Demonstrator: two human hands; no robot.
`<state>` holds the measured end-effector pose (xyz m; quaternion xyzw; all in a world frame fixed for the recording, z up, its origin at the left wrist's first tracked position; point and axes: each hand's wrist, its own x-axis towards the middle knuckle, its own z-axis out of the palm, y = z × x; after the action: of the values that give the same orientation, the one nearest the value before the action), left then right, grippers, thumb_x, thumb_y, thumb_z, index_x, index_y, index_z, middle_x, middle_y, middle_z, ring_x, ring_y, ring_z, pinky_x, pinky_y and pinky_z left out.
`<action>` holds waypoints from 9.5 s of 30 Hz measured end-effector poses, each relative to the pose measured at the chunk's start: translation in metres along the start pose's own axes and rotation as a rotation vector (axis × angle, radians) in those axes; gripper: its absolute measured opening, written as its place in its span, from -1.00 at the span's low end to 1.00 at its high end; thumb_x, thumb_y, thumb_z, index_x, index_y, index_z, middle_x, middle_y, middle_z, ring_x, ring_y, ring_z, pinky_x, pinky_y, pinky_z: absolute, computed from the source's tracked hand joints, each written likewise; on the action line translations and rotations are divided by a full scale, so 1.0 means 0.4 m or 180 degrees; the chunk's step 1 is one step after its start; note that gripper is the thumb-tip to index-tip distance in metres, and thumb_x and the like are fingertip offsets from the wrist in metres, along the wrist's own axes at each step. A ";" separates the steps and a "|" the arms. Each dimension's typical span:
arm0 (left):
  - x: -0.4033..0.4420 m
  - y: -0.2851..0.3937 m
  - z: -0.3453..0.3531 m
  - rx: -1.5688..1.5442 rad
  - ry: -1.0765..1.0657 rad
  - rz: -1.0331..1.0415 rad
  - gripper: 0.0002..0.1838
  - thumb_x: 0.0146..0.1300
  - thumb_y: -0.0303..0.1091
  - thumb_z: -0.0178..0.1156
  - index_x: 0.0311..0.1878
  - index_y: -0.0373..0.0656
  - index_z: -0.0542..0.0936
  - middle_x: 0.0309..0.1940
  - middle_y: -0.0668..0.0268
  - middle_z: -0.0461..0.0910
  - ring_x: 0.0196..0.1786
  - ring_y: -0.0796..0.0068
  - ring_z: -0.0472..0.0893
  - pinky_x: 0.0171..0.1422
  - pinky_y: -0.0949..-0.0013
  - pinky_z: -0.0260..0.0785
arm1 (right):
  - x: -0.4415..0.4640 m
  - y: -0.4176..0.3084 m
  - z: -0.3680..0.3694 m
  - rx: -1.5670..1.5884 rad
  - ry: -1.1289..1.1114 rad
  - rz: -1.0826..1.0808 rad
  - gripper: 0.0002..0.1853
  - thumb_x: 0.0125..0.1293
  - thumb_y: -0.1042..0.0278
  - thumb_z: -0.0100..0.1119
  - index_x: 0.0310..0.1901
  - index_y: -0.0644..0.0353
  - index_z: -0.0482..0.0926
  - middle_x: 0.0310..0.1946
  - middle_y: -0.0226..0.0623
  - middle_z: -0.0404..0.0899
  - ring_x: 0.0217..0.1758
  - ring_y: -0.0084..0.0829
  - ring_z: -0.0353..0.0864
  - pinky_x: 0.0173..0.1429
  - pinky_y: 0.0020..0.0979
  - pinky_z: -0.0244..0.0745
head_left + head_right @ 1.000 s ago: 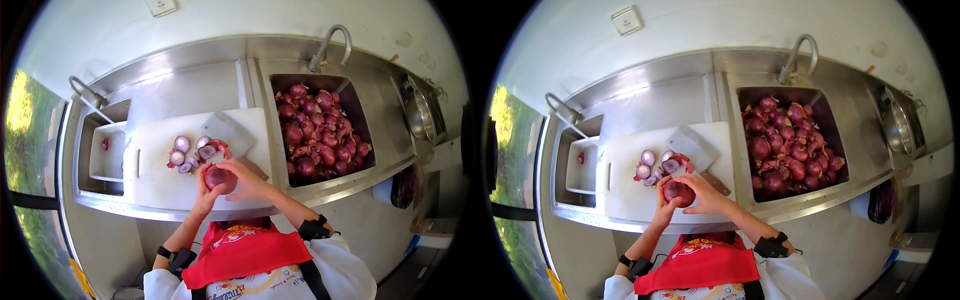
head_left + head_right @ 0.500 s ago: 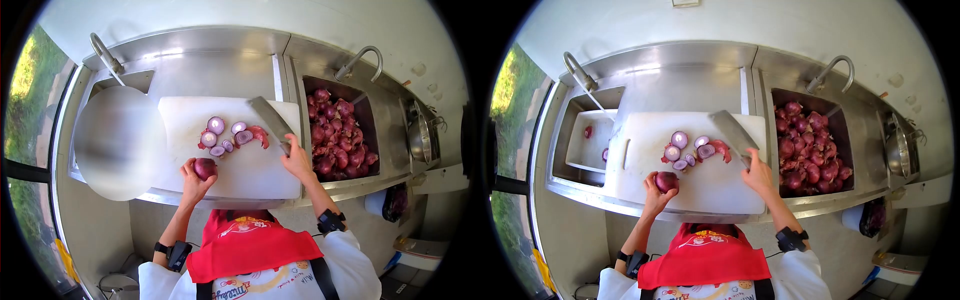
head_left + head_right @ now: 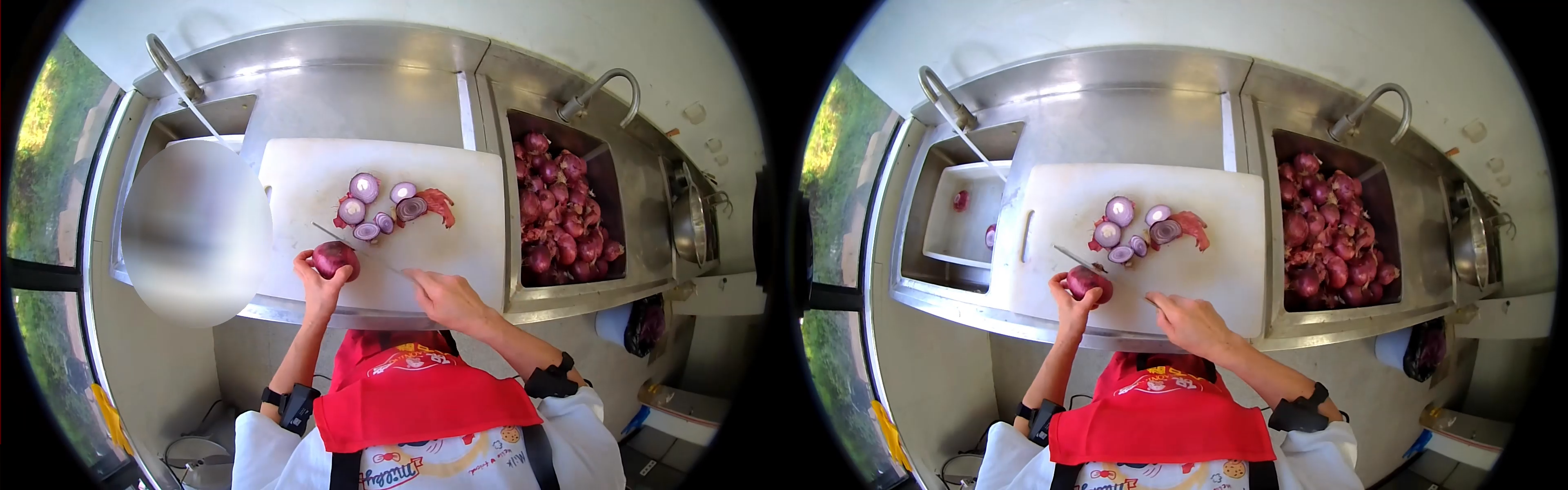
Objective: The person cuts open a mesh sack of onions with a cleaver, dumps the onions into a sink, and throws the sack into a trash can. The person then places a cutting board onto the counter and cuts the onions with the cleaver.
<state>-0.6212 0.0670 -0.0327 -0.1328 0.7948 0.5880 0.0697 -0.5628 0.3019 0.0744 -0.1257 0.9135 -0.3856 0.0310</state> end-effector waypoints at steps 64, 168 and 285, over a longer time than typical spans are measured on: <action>0.001 0.084 -0.057 0.0917 0.0206 0.1379 -0.44 -0.24 -0.36 0.51 -0.09 -0.13 0.52 -0.07 0.20 0.40 -0.05 0.24 0.39 -0.02 0.27 0.35 | 0.090 -0.009 0.007 -0.0068 -0.0810 0.0063 -0.84 0.21 0.46 -0.05 -0.18 0.27 0.37 -0.54 -0.02 0.54 -0.46 0.04 0.54 -0.40 -0.03 0.41; 0.446 -0.114 -0.549 -0.1449 0.1993 -0.0894 -0.28 0.00 0.06 0.34 0.12 0.08 0.16 0.09 0.12 0.33 -0.02 0.09 0.48 -0.31 0.14 0.52 | 0.084 0.088 0.034 -0.0113 0.0187 0.0980 -0.69 0.07 0.48 0.21 -0.09 0.12 0.58 -0.26 -0.32 0.58 -0.19 -0.35 0.61 -0.10 -0.37 0.49; -0.213 0.783 -0.165 0.2316 -0.0743 0.6434 -0.32 0.03 -0.20 0.32 0.20 -0.27 0.33 0.16 0.05 0.37 0.13 0.08 0.42 0.24 0.12 0.19 | -0.049 -0.357 -0.466 0.2931 0.0657 -0.3865 -0.50 0.28 0.32 0.03 0.26 0.12 0.28 0.07 -0.42 0.43 0.02 -0.53 0.47 0.02 -0.45 0.44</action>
<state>-0.6288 0.1007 0.2969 0.6700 0.6519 0.1111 -0.3372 -0.5431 0.3408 0.3061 -0.5430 0.4298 -0.6863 -0.2224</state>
